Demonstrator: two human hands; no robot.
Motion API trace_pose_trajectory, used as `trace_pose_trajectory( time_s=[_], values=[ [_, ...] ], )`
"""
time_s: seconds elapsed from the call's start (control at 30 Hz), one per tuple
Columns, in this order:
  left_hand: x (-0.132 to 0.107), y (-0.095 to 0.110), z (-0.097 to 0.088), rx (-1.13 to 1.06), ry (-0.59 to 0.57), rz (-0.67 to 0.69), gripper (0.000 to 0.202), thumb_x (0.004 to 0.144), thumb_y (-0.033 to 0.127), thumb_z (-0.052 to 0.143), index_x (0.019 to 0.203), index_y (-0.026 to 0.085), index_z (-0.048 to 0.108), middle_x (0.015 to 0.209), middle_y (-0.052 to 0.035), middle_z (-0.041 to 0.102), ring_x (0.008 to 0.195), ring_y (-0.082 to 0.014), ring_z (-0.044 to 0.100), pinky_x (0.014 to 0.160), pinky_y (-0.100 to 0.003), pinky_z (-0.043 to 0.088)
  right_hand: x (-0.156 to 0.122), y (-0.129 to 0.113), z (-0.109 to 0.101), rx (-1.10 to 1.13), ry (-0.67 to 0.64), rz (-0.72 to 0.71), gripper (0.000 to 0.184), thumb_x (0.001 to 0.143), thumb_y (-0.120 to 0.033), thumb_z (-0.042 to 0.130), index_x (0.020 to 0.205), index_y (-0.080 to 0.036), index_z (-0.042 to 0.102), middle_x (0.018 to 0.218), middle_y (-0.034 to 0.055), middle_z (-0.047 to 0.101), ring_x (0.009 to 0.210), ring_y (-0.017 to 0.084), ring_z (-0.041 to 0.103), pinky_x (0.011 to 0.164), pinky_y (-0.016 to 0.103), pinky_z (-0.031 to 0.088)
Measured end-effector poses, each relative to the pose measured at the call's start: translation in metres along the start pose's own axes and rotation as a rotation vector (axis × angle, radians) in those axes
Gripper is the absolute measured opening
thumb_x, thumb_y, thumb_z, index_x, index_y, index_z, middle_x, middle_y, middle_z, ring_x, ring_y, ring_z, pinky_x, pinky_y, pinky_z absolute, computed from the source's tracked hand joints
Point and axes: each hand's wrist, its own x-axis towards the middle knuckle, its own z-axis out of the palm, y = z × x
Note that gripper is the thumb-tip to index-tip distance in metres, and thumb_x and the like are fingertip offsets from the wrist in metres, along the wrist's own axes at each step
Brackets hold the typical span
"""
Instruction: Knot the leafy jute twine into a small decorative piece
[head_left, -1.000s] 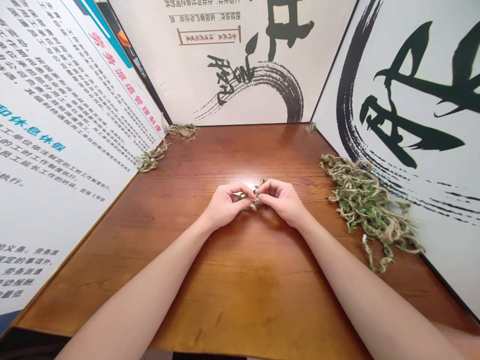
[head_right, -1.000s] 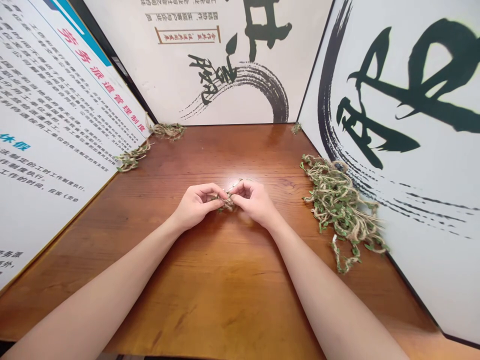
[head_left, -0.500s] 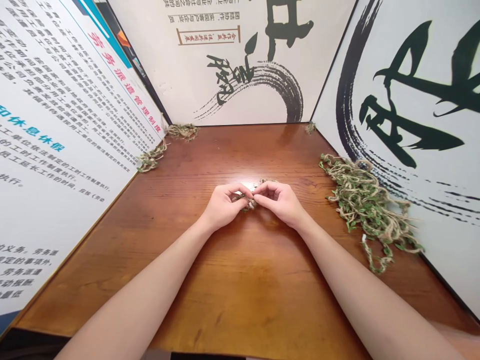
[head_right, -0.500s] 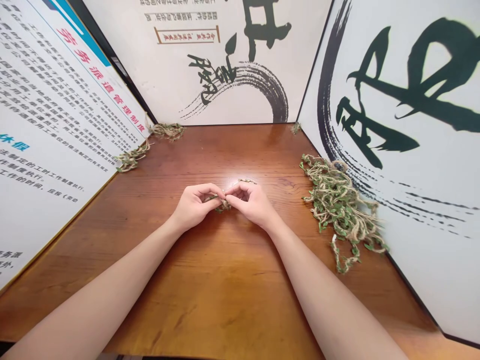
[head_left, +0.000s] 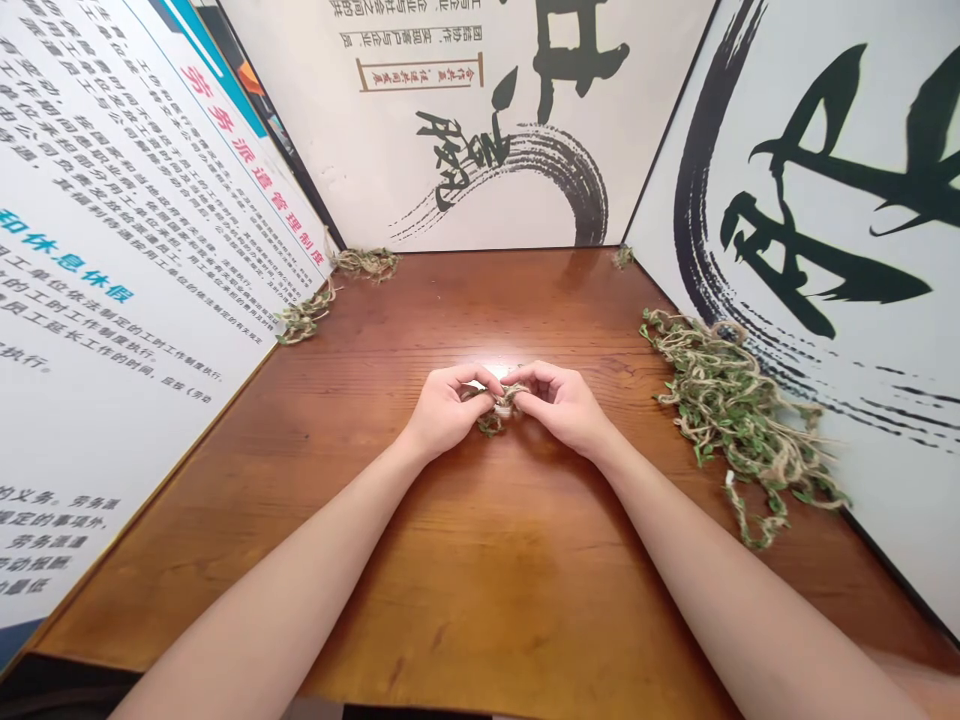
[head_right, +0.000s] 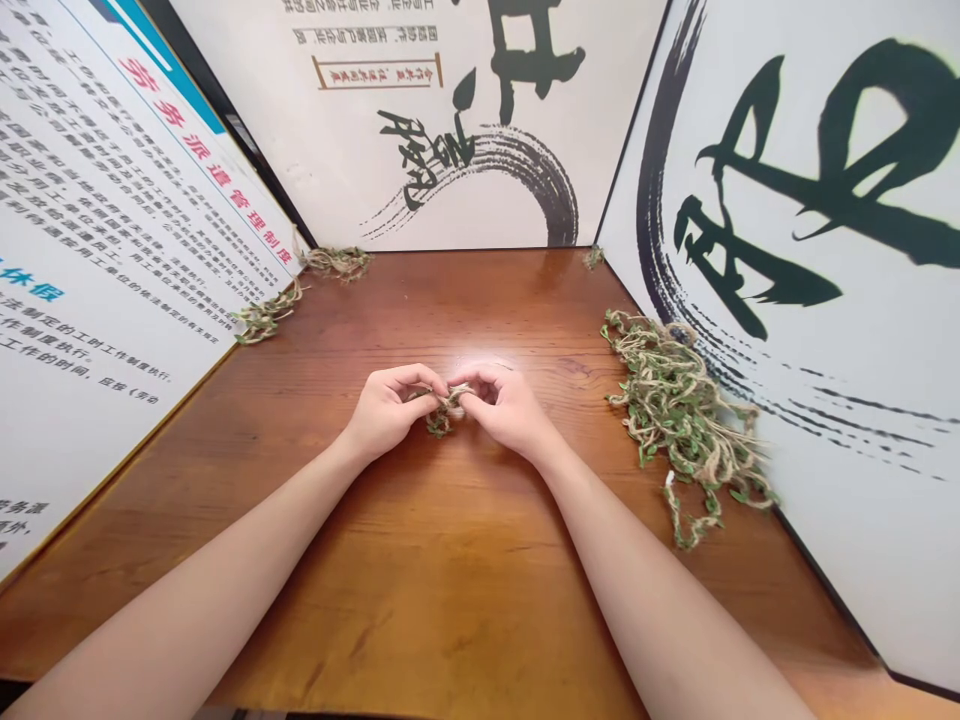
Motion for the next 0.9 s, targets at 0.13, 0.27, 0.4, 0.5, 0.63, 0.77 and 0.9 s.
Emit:
trace_pose_trajectory(
  time_s=[0.13,0.27,0.4,0.5,0.63,0.77,0.9],
  values=[
    [0.0002,0.0023,0.0007,-0.037,0.014,-0.026,0.01,0.067,0.021,0.07,0.072,0.012,0.069,0.07,-0.0053,0.067,0.059,-0.0121,0.06,0.057,-0.023,0.049,-0.0004,-0.0022,0.001,-0.022,0.018,-0.012,0.022,0.078,-0.036,0.07,0.084,-0.015,0.074,0.08,0.0064,0.07,0.068,0.014,0.058,0.064,0.029,0.045],
    [0.0001,0.0046,0.001,-0.047,0.028,-0.032,0.01,0.065,0.021,0.07,0.071,0.012,0.069,0.068,-0.0038,0.066,0.055,-0.0101,0.056,0.054,-0.023,0.048,0.0014,-0.0037,0.0019,0.093,0.086,0.068,0.022,0.076,-0.037,0.068,0.081,-0.016,0.066,0.069,0.0021,0.064,0.056,0.012,0.053,0.054,0.027,0.042],
    [0.0001,0.0068,0.0019,-0.047,0.025,-0.033,0.011,0.065,0.021,0.07,0.07,0.012,0.069,0.065,-0.0033,0.065,0.053,-0.0098,0.056,0.052,-0.022,0.048,0.0001,-0.0006,0.0024,0.066,0.134,0.01,0.017,0.073,-0.026,0.061,0.084,-0.016,0.068,0.077,0.0027,0.065,0.06,0.012,0.057,0.059,0.028,0.046],
    [0.0001,0.0079,0.0027,-0.062,0.032,-0.064,0.011,0.065,0.021,0.069,0.071,0.012,0.068,0.064,-0.0031,0.065,0.051,-0.0106,0.057,0.051,-0.022,0.049,-0.0032,-0.0006,0.0009,0.001,0.076,-0.09,0.012,0.073,-0.024,0.065,0.081,-0.017,0.072,0.082,0.0049,0.068,0.069,0.014,0.059,0.064,0.028,0.047],
    [0.0002,0.0074,0.0033,-0.063,0.043,-0.081,0.012,0.065,0.022,0.07,0.073,0.013,0.067,0.065,-0.0036,0.066,0.053,-0.0129,0.062,0.051,-0.023,0.051,-0.0048,-0.0039,-0.0001,0.016,-0.026,-0.036,0.021,0.077,-0.035,0.077,0.085,-0.016,0.073,0.075,0.0048,0.069,0.061,0.013,0.057,0.057,0.027,0.043],
    [0.0001,0.0071,0.0036,-0.055,0.041,-0.089,0.013,0.064,0.021,0.072,0.073,0.012,0.067,0.064,-0.0036,0.066,0.051,-0.0119,0.06,0.05,-0.022,0.051,-0.0023,-0.0049,0.002,0.089,0.011,0.056,0.038,0.076,-0.05,0.082,0.079,-0.016,0.067,0.064,0.0022,0.063,0.049,0.01,0.052,0.044,0.024,0.037],
    [-0.0002,0.0086,0.0042,-0.056,0.053,-0.085,0.015,0.064,0.024,0.073,0.072,0.012,0.068,0.064,-0.0031,0.065,0.05,-0.0105,0.057,0.048,-0.022,0.05,-0.0003,-0.0066,0.0036,0.187,0.13,0.142,0.053,0.069,-0.062,0.084,0.081,-0.017,0.059,0.067,0.002,0.064,0.043,0.008,0.048,0.035,0.022,0.028]
  ],
)
